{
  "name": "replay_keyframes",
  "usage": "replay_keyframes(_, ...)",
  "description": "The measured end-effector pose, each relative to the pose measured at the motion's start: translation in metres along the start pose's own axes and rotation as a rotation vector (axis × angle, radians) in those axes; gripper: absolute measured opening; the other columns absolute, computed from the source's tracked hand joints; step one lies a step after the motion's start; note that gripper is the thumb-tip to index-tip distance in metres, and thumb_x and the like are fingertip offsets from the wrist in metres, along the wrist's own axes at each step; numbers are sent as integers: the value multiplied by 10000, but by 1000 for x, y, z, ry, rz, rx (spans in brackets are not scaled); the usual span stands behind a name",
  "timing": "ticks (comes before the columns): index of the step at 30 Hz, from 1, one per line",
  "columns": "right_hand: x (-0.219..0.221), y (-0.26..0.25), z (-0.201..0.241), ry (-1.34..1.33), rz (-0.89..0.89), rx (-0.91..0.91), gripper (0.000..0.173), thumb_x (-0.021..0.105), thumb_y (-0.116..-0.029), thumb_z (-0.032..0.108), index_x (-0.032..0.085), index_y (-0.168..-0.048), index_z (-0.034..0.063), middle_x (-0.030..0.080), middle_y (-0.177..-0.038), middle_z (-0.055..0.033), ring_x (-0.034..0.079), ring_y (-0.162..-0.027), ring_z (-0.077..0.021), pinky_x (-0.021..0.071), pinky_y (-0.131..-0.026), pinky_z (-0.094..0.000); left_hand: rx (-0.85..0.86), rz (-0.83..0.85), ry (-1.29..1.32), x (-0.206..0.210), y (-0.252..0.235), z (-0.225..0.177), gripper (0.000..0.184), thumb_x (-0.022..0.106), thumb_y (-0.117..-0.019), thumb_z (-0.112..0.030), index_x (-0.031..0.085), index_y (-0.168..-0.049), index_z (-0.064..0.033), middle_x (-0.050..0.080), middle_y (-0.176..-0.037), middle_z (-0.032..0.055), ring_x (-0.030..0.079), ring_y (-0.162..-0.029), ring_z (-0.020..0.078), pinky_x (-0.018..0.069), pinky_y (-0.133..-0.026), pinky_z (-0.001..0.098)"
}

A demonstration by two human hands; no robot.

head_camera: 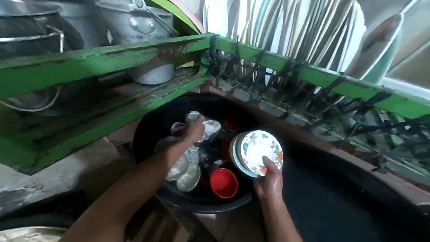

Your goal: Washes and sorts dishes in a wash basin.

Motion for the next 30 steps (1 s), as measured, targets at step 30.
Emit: replay_keyframes(30, 16, -11, -24, -40, 24, 190, 602, 554, -964, 83, 363, -1530, 159, 617, -1339, -170, 666, -1153, -300, 589, -913, -532, -11, 336, -463, 8, 23, 99, 607, 830, -851, -294, 623, -1371, -60, 559, -1448, 227, 535, -1326, 442, 432, -1087, 658)
Point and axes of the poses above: each hand's wrist, its own y-axis away from the middle knuckle, its own x-axis out of the palm, z = x × y, the point moved 2 cm from there along -y, towards the middle knuckle
